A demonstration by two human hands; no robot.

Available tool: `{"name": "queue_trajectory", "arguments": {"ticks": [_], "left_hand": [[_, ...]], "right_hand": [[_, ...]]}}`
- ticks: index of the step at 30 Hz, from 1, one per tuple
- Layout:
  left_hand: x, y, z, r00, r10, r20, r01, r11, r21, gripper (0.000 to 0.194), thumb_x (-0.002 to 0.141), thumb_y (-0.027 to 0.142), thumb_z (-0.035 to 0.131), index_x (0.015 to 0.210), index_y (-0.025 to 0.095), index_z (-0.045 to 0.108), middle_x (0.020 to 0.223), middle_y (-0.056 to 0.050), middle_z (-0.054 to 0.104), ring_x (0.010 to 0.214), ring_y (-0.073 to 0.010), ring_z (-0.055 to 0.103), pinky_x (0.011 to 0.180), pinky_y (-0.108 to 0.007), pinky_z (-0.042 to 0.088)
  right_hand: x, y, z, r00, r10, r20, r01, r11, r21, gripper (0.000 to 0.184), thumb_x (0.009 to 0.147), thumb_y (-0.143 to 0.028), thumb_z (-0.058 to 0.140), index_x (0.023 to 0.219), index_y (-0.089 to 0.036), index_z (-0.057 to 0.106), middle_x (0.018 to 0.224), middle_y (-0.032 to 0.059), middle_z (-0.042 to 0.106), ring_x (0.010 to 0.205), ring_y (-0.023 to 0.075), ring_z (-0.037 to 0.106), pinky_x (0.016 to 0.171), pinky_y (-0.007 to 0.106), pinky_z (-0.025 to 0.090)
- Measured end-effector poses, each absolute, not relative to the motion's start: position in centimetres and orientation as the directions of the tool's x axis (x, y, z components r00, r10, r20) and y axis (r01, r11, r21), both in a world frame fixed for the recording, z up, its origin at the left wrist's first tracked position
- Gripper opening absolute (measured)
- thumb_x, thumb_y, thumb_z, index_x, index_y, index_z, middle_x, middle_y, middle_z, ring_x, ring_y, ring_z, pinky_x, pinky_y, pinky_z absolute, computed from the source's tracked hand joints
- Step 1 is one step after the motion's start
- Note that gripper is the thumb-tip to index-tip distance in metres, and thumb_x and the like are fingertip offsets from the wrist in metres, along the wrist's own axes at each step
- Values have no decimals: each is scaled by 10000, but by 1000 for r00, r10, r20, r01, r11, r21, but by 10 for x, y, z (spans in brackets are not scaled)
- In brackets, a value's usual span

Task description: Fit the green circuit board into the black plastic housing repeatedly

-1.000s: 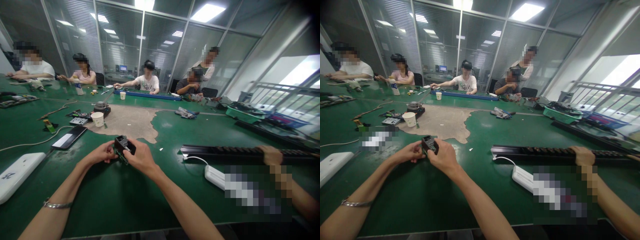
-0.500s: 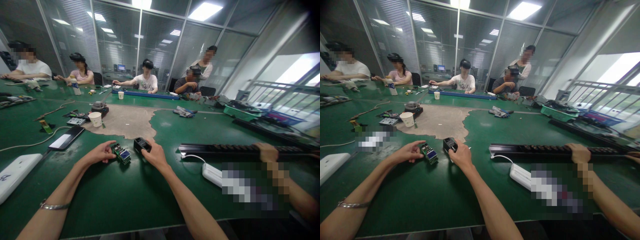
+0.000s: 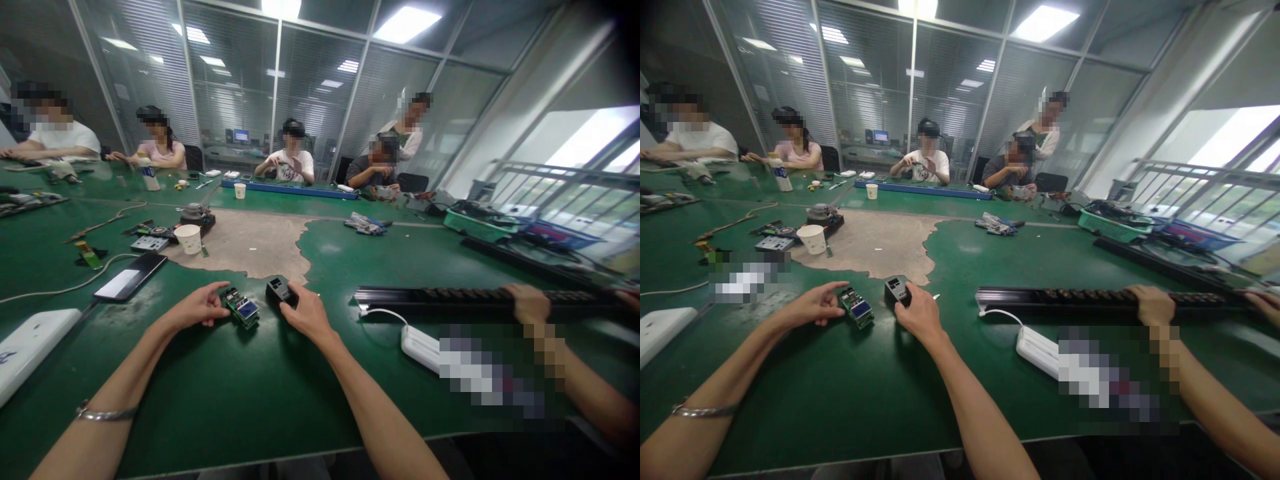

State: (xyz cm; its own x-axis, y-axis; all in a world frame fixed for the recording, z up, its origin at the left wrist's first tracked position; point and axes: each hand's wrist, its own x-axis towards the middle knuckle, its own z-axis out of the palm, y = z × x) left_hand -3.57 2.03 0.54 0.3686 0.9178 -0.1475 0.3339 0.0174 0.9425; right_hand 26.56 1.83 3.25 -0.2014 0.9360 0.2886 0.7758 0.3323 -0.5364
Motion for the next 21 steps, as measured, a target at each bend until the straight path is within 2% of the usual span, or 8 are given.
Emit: {"name": "queue_trajectory", "arguments": {"ticks": [5,10,14,21], "left_hand": [[-35,19,6,374,918,-134,309,13,951,910,748,323,714,1473,168,188,683,51,557,456,-88,512,441,-212,401],[-36,20,4,372,919,-129,306,9,952,905,738,338,724,1461,169,206,673,55,561,452,-96,526,429,-213,409],[-37,20,3,384,918,-96,300,-26,953,868,732,327,730,1439,159,255,655,57,561,443,-96,521,427,-215,418],[-37,18,4,407,912,-52,275,-68,959,729,728,337,730,1339,168,370,621,68,554,422,-91,522,410,-196,418]], "right_hand": [[253,15,52,-157,930,333,711,341,-615,396,804,-305,576,1192,-230,601,1075,50,686,985,212,635,873,317,471],[224,10,74,-239,893,381,603,444,-662,401,810,-314,580,1199,-217,595,1090,47,685,982,198,641,878,308,476],[200,5,78,-319,880,351,637,473,-609,368,793,-326,588,1148,-235,622,1028,38,701,934,208,647,830,295,479],[181,0,75,-372,881,294,765,470,-441,332,796,-374,560,1084,-222,622,956,56,700,871,224,644,746,284,452]]}}
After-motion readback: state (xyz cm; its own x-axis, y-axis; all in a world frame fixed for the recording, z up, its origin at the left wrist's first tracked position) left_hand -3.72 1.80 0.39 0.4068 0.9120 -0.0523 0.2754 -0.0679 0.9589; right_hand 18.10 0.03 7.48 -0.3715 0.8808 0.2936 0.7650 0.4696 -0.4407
